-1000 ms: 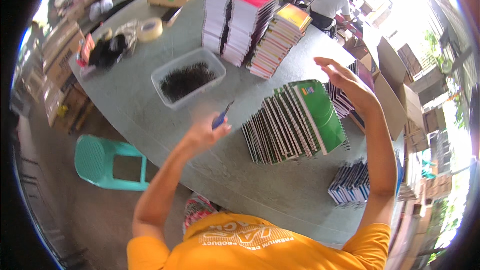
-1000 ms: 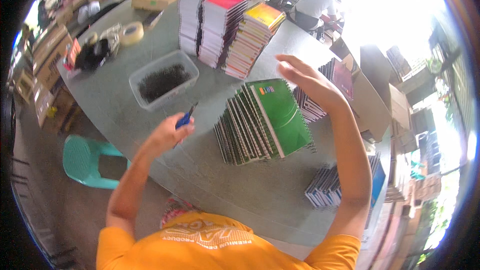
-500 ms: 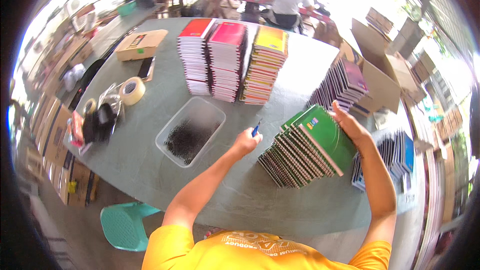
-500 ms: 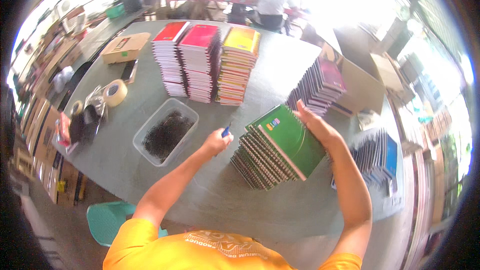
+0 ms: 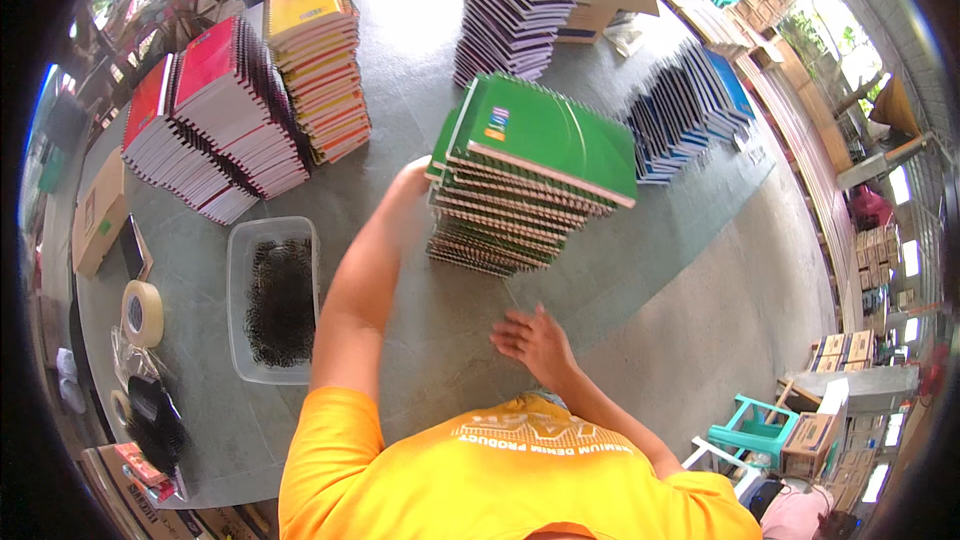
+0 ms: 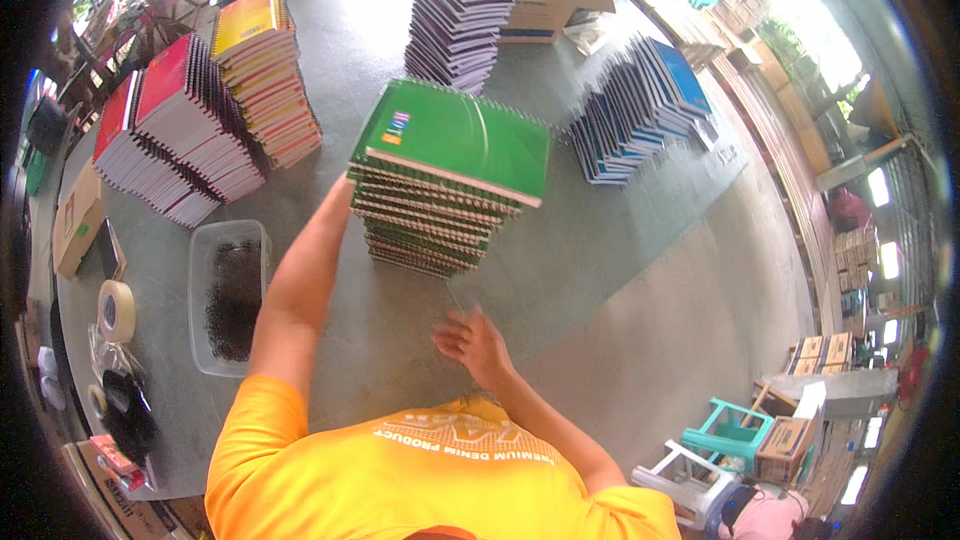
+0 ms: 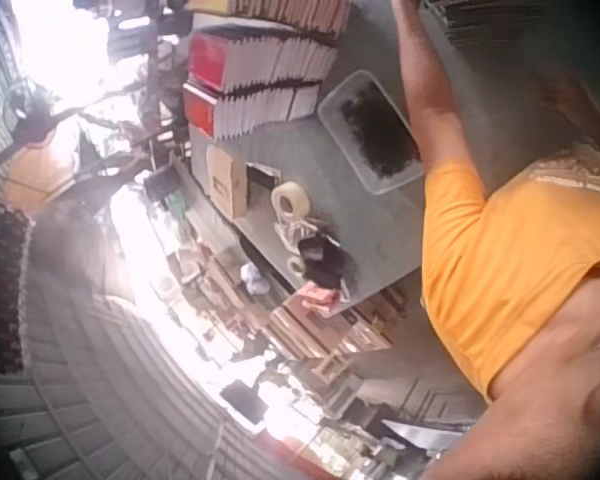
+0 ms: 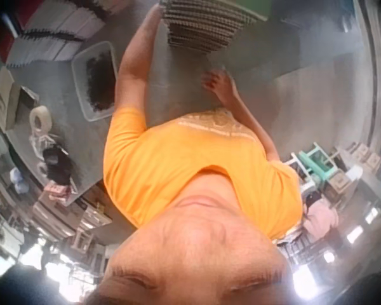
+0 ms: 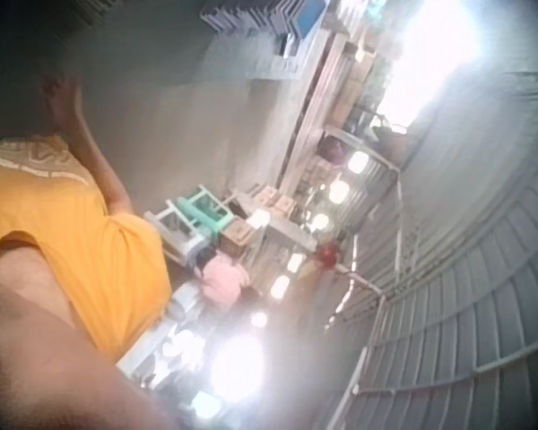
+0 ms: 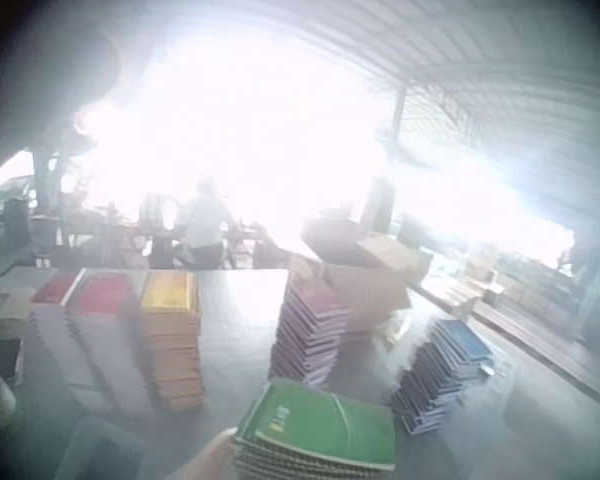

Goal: The person uses pliers to trim the wire coils on stacks of notebooks, handling the notebooks in groups and individually, and then reorganizes the stacks on a table next to a container of wire scraps.

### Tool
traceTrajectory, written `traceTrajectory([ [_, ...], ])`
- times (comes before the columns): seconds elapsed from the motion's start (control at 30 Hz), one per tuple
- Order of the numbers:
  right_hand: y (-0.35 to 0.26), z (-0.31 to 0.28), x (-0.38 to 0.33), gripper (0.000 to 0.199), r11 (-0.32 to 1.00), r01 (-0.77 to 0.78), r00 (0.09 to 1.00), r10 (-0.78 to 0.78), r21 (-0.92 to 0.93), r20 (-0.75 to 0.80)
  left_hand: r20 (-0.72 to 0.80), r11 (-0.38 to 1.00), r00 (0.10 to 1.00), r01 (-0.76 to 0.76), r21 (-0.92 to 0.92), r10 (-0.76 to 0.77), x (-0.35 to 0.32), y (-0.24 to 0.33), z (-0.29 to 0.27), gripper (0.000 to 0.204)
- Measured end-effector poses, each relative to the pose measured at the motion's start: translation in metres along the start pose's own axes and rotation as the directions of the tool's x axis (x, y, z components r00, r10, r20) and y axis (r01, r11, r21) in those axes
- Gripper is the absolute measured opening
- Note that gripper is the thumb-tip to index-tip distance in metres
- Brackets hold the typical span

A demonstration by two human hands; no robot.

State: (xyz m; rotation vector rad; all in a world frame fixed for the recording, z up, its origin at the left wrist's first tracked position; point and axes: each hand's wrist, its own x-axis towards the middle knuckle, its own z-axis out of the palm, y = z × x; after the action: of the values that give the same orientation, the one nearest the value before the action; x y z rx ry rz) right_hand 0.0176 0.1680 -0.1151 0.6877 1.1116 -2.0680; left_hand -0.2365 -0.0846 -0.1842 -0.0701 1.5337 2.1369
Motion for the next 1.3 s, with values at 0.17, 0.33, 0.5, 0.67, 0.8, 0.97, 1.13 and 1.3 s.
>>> traceTrajectory([
  [0.17,-0.033,0.032,0.030,0.085,0.975,0.215,0.975,-0.211,0.051,-0.074,-0.032,0.982,0.999,0.029,0.188,-0.023,-0.038,0.008,0.002,0.020],
  [0.33,-0.063,0.026,0.052,0.083,0.975,0.220,0.975,-0.220,-0.011,0.015,-0.320,0.971,0.930,-0.118,0.209,0.182,-0.107,-0.037,0.024,0.023],
  [0.5,-0.091,0.044,0.069,0.070,0.926,0.299,0.938,-0.241,-0.229,0.251,-0.802,0.973,0.553,-0.074,0.220,0.224,-0.153,-0.088,0.111,0.022],
  [0.67,-0.125,0.017,0.139,0.055,0.927,0.191,0.875,-0.012,-0.324,0.483,-0.954,0.970,0.300,-0.236,-0.049,0.025,-0.168,-0.071,0.211,0.033],
  [0.8,-0.156,0.045,0.161,0.060,0.909,0.126,0.742,0.180,-0.398,0.646,-0.997,0.920,0.072,-0.389,-0.045,-0.019,-0.137,-0.092,0.247,0.030],
  [0.97,-0.185,0.067,0.166,0.066,0.889,0.001,0.558,0.380,-0.458,0.738,-0.997,0.881,-0.082,-0.470,0.050,0.013,-0.109,-0.105,0.272,0.024],
  [1.13,-0.235,0.129,0.146,0.073,0.844,-0.037,0.347,0.513,-0.535,0.785,-0.979,0.662,-0.158,-0.722,0.202,0.126,-0.152,-0.082,0.273,0.017],
  [1.3,-0.257,0.204,0.079,0.081,0.750,0.183,0.275,0.582,-0.636,0.766,-0.844,0.493,-0.293,-0.707,0.507,0.448,-0.209,0.018,0.268,0.024],
])
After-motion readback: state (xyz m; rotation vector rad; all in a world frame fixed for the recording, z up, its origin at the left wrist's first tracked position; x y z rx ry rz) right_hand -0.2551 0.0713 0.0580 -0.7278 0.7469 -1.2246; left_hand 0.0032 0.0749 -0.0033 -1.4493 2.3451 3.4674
